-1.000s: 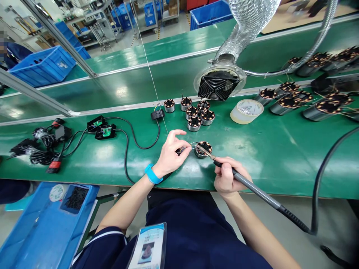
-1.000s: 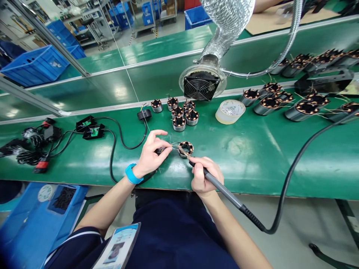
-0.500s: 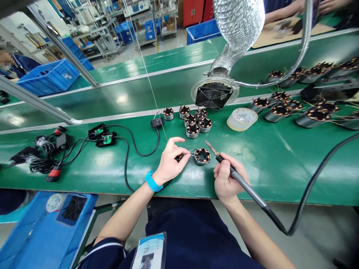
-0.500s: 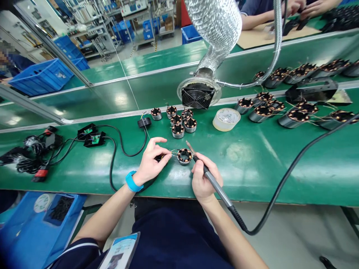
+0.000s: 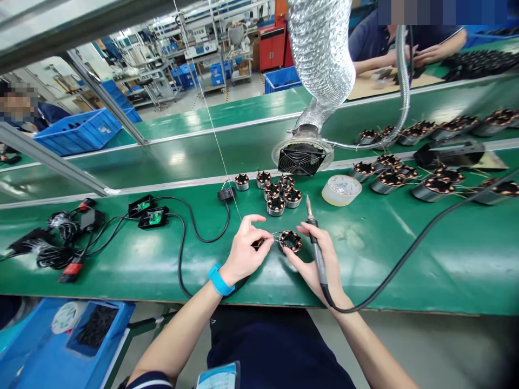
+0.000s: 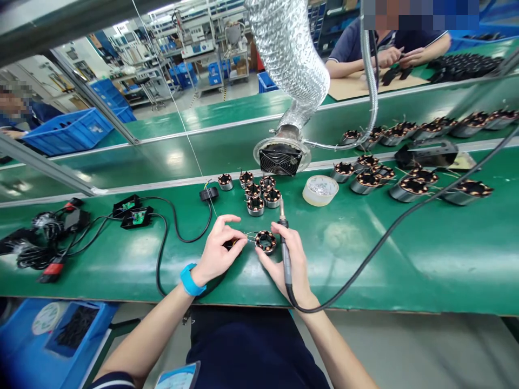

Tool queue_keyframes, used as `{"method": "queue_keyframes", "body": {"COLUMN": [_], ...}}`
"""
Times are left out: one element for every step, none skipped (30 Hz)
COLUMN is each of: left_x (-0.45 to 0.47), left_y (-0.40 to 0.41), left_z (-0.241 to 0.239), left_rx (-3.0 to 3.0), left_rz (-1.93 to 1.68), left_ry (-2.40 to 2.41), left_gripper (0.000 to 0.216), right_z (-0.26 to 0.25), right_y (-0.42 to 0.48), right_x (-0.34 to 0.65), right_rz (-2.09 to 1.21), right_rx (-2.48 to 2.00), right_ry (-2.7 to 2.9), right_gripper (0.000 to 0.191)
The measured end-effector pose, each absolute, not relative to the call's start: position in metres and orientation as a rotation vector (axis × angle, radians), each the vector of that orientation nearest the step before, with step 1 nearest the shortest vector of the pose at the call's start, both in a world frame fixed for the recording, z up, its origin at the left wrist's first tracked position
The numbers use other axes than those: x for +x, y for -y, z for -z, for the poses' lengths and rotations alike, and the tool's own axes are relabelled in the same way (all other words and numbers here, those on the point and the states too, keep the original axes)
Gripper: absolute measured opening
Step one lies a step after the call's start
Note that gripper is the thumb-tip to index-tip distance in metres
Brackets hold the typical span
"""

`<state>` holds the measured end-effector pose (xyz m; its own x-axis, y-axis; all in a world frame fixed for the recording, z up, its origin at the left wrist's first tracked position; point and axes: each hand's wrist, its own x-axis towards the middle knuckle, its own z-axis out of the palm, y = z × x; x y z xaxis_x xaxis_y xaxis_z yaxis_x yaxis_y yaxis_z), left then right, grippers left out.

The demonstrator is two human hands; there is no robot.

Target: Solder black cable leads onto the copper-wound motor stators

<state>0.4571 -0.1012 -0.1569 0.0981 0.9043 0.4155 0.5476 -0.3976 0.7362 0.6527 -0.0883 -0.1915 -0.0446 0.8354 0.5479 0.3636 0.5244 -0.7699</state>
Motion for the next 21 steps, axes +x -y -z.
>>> {"method": "queue_keyframes", "body": {"left_x": [0.457,0.457,0.456,0.454,0.452,0.450,0.447,0.443,0.440,0.437,0.435,0.434,0.434,0.435,0.438,0.442,0.447,0.453,0.459,0.466,0.473], "left_y": [0.101,0.101,0.100,0.099,0.097,0.095,0.092,0.089,0.086,0.082,0.078,0.074,0.070,0.065,0.060,0.054,0.048,0.042,0.035,0.029,0.024], "left_z": [0.156,0.155,0.154,0.152,0.149,0.146,0.143,0.139,0.135,0.131,0.127,0.124,0.121,0.118,0.117,0.116,0.116,0.116,0.117,0.118,0.118], "left_rx": [1.985,1.977,1.963,1.939,1.905,1.855,1.791,1.720,1.662,1.630,1.633,1.666,1.718,1.773,1.812,1.827,1.821,1.801,1.773,1.745,1.721], "left_rz": [-1.215,-1.207,-1.199,-1.195,-1.200,-1.218,-1.240,-1.250,-1.239,-1.199,-1.128,-1.030,-0.910,-0.782,-0.653,-0.543,-0.461,-0.413,-0.392,-0.380,-0.364], "left_ry": [-1.419,-1.412,-1.399,-1.383,-1.370,-1.363,-1.367,-1.382,-1.409,-1.445,-1.482,-1.513,-1.532,-1.535,-1.524,-1.504,-1.478,-1.448,-1.414,-1.380,-1.350], "left_gripper": [0.009,0.009,0.009,0.008,0.008,0.008,0.009,0.012,0.014,0.015,0.016,0.022,0.030,0.036,0.037,0.032,0.025,0.021,0.021,0.023,0.026], "right_z": [0.193,0.195,0.197,0.198,0.199,0.199,0.199,0.198,0.197,0.196,0.195,0.194,0.193,0.192,0.191,0.191,0.191,0.192,0.193,0.195,0.196], "right_y": [0.087,0.086,0.085,0.085,0.084,0.083,0.083,0.082,0.082,0.081,0.080,0.079,0.078,0.076,0.075,0.073,0.072,0.071,0.070,0.070,0.069], "right_x": [0.653,0.653,0.653,0.653,0.653,0.652,0.653,0.653,0.654,0.656,0.658,0.661,0.664,0.668,0.671,0.674,0.677,0.680,0.682,0.683,0.684], "right_rz": [-0.549,-0.571,-0.583,-0.585,-0.580,-0.572,-0.565,-0.560,-0.558,-0.559,-0.559,-0.558,-0.556,-0.557,-0.558,-0.561,-0.563,-0.564,-0.563,-0.562,-0.563], "right_rx": [-1.029,-1.020,-1.010,-1.002,-0.997,-0.995,-0.994,-0.992,-0.989,-0.987,-0.986,-0.985,-0.985,-0.983,-0.978,-0.972,-0.965,-0.961,-0.961,-0.962,-0.964], "right_ry": [1.666,1.690,1.709,1.725,1.734,1.740,1.743,1.744,1.745,1.748,1.753,1.758,1.761,1.766,1.770,1.772,1.772,1.767,1.759,1.749,1.736], "right_gripper": [0.062,0.065,0.067,0.067,0.066,0.064,0.063,0.062,0.061,0.061,0.060,0.060,0.060,0.059,0.059,0.058,0.058,0.057,0.057,0.058,0.058]}}
